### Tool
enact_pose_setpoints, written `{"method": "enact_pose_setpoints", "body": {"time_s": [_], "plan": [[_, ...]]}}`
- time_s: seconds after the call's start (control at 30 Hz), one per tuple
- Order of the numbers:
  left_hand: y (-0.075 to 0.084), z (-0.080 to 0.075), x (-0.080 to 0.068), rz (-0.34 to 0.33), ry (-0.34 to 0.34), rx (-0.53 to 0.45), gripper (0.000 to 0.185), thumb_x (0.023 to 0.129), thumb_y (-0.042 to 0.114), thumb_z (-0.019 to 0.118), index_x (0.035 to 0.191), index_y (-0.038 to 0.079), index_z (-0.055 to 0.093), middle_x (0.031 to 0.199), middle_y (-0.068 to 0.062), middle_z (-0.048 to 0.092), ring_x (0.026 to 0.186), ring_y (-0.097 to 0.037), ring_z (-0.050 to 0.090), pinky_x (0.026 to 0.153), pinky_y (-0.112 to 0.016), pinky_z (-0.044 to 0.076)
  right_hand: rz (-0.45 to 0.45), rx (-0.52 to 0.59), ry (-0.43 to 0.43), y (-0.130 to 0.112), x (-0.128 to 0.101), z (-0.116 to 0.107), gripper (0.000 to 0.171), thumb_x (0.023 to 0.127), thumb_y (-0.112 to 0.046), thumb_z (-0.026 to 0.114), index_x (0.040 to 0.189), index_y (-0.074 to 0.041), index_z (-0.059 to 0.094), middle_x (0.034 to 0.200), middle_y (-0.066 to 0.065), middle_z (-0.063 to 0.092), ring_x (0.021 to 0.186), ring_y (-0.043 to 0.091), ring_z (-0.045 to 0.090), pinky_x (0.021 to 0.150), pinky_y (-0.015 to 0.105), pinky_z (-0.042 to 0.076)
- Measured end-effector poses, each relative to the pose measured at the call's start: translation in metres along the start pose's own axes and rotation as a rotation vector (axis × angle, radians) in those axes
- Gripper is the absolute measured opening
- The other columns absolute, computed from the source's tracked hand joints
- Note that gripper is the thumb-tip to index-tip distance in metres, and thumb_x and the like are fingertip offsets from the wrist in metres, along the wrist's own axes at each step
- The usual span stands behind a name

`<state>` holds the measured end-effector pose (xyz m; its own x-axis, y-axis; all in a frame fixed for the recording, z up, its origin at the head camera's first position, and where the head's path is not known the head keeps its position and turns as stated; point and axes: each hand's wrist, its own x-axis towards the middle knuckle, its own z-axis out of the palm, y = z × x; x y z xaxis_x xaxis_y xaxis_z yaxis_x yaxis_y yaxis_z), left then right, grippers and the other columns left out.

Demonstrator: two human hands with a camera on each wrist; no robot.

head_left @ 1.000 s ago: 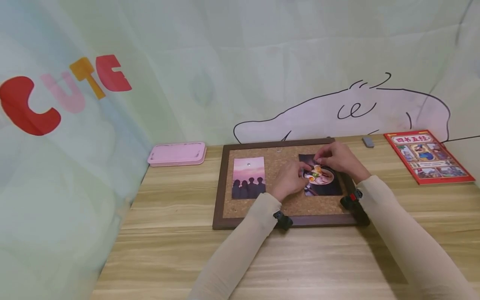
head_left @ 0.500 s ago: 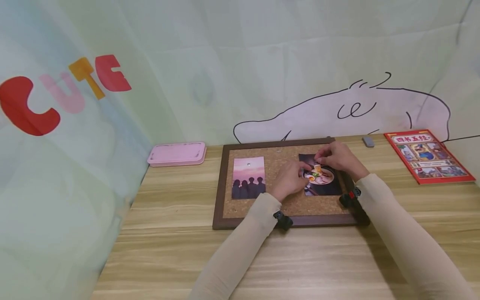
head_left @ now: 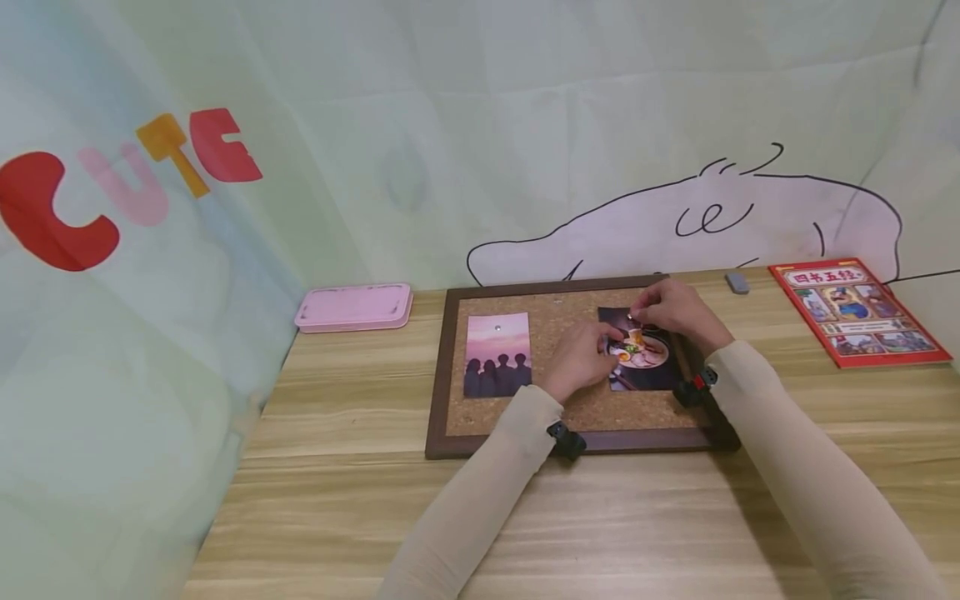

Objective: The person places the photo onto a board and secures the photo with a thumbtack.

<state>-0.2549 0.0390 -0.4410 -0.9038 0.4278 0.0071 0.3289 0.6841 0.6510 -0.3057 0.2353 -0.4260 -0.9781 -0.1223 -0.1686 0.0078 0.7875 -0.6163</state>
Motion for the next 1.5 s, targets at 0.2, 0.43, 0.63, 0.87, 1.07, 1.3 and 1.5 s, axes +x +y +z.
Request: {"method": "enact_pose_setpoints", "body": {"time_s": [0.2, 0.43, 0.63, 0.87, 1.07, 1.3, 1.5], "plan": [[-0.001, -0.001, 0.000, -0.004, 0.002, 0.004, 0.034, 0.088, 0.013, 0.074, 0.121, 0.015, 0.072, 0.076, 0.000, 0.049, 0.067, -0.013, 0.044, 0.057, -0.023, 0.030, 0.029, -0.009, 0.008, -0.004, 0.001, 0.000, 0.028, 0.094, -0.025, 0.068, 0.104, 0.000, 0.070, 0.099, 0.016, 0.063, 0.086, 0.027, 0.054, 0.068, 0.032, 0.044], [-0.001, -0.002, 0.000, 0.000, 0.005, -0.002, 0.034, 0.088, 0.013, 0.074, 0.122, 0.014, 0.072, 0.075, 0.000, 0.049, 0.065, -0.013, 0.044, 0.056, -0.023, 0.030, 0.055, 0.001, 0.014, -0.007, 0.002, -0.001, 0.028, 0.092, -0.026, 0.068, 0.103, 0.000, 0.069, 0.101, 0.016, 0.061, 0.087, 0.028, 0.053, 0.068, 0.032, 0.043], [0.000, -0.003, 0.000, -0.008, 0.001, -0.019, 0.034, 0.088, 0.013, 0.074, 0.122, 0.014, 0.071, 0.075, 0.000, 0.049, 0.065, -0.013, 0.044, 0.055, -0.023, 0.031, 0.090, 0.040, -0.013, -0.008, 0.003, -0.003, 0.028, 0.093, -0.025, 0.065, 0.108, -0.001, 0.068, 0.108, 0.019, 0.057, 0.094, 0.031, 0.051, 0.073, 0.035, 0.042], [0.000, -0.005, 0.000, -0.007, 0.002, -0.013, 0.035, 0.088, 0.013, 0.074, 0.123, 0.014, 0.071, 0.075, 0.000, 0.049, 0.065, -0.013, 0.044, 0.055, -0.023, 0.031, 0.090, 0.051, -0.020, -0.010, 0.005, -0.002, 0.025, 0.093, -0.023, 0.066, 0.106, -0.002, 0.069, 0.108, 0.019, 0.061, 0.094, 0.030, 0.054, 0.075, 0.035, 0.045], [-0.001, -0.005, 0.000, 0.005, 0.004, -0.006, 0.035, 0.087, 0.011, 0.074, 0.122, 0.014, 0.071, 0.072, 0.001, 0.049, 0.062, -0.012, 0.043, 0.054, -0.022, 0.030, 0.067, 0.030, -0.021, -0.010, 0.009, -0.001, 0.019, 0.092, -0.019, 0.065, 0.101, -0.003, 0.070, 0.101, 0.016, 0.065, 0.091, 0.028, 0.057, 0.071, 0.031, 0.049], [0.001, -0.002, 0.001, 0.003, 0.000, 0.003, 0.034, 0.087, 0.012, 0.075, 0.121, 0.015, 0.072, 0.070, 0.002, 0.048, 0.060, -0.011, 0.042, 0.052, -0.022, 0.029, 0.048, 0.031, -0.028, -0.007, 0.009, -0.003, 0.016, 0.090, -0.016, 0.065, 0.095, -0.001, 0.069, 0.093, 0.013, 0.065, 0.085, 0.026, 0.057, 0.065, 0.028, 0.047], [0.001, 0.000, 0.001, 0.000, 0.000, 0.000, 0.034, 0.087, 0.012, 0.075, 0.121, 0.015, 0.072, 0.068, 0.002, 0.047, 0.058, -0.010, 0.042, 0.051, -0.022, 0.029, 0.028, -0.001, -0.047, -0.006, 0.009, -0.004, 0.013, 0.089, -0.016, 0.066, 0.090, -0.003, 0.067, 0.088, 0.011, 0.065, 0.084, 0.025, 0.057, 0.065, 0.028, 0.049]]}}
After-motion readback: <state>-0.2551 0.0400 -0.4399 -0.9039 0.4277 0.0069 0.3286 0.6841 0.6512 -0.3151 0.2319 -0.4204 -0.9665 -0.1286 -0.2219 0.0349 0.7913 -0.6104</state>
